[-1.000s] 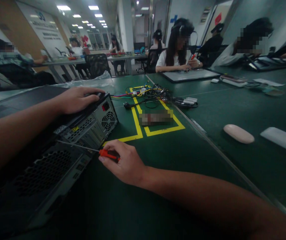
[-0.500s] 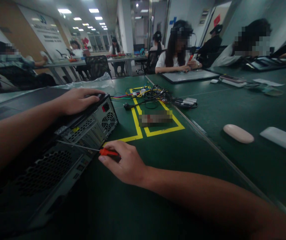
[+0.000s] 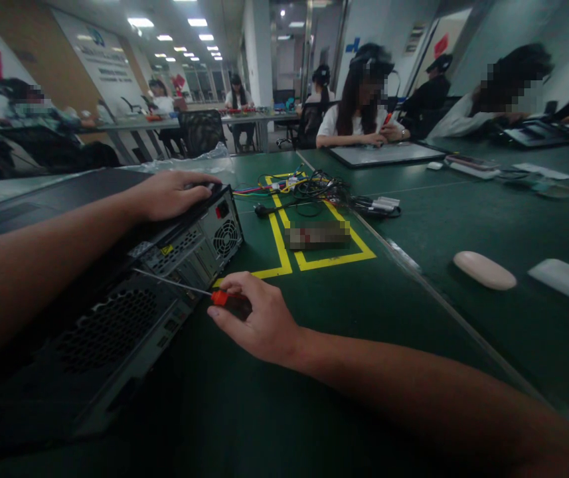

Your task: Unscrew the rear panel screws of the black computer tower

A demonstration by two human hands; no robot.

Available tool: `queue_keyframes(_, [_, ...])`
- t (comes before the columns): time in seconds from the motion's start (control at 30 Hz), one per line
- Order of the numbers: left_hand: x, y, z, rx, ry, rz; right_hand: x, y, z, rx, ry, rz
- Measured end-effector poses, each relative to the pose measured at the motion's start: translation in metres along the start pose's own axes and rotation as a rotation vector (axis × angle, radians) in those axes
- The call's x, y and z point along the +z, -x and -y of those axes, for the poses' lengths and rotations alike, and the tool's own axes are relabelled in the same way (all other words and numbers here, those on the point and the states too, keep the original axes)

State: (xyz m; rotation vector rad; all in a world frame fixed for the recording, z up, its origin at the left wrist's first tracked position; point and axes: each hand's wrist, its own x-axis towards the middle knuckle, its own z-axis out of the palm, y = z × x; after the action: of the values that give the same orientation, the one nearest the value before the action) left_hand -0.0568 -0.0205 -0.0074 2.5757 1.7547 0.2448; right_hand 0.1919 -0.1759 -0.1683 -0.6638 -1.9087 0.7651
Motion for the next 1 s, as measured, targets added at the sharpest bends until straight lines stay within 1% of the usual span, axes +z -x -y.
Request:
queue_keyframes(0.1, [0.0006, -0.0006, 0.0026, 0.012, 0.007, -0.011, -0.0006, -0.0011, 0.0011, 0.018, 0.017, 0.027])
queue_keyframes(0.53, [0.0003, 0.0011, -0.0023, -0.018, 0.007, -0.008, -0.0007, -0.0021, 0.0014, 0.035, 0.032, 0.015])
queue_keyframes(0.77, [-0.0002, 0.0034, -0.0064, -0.017, 0.014, -0.006, -0.0001, -0.0021, 0.0007, 0.016, 0.009, 0.0])
queue_keyframes(1.0, [-0.0004, 0.0012, -0.004, -0.006, 0.002, -0.004, 0.0, 0.0002, 0.001, 0.022, 0.023, -0.002])
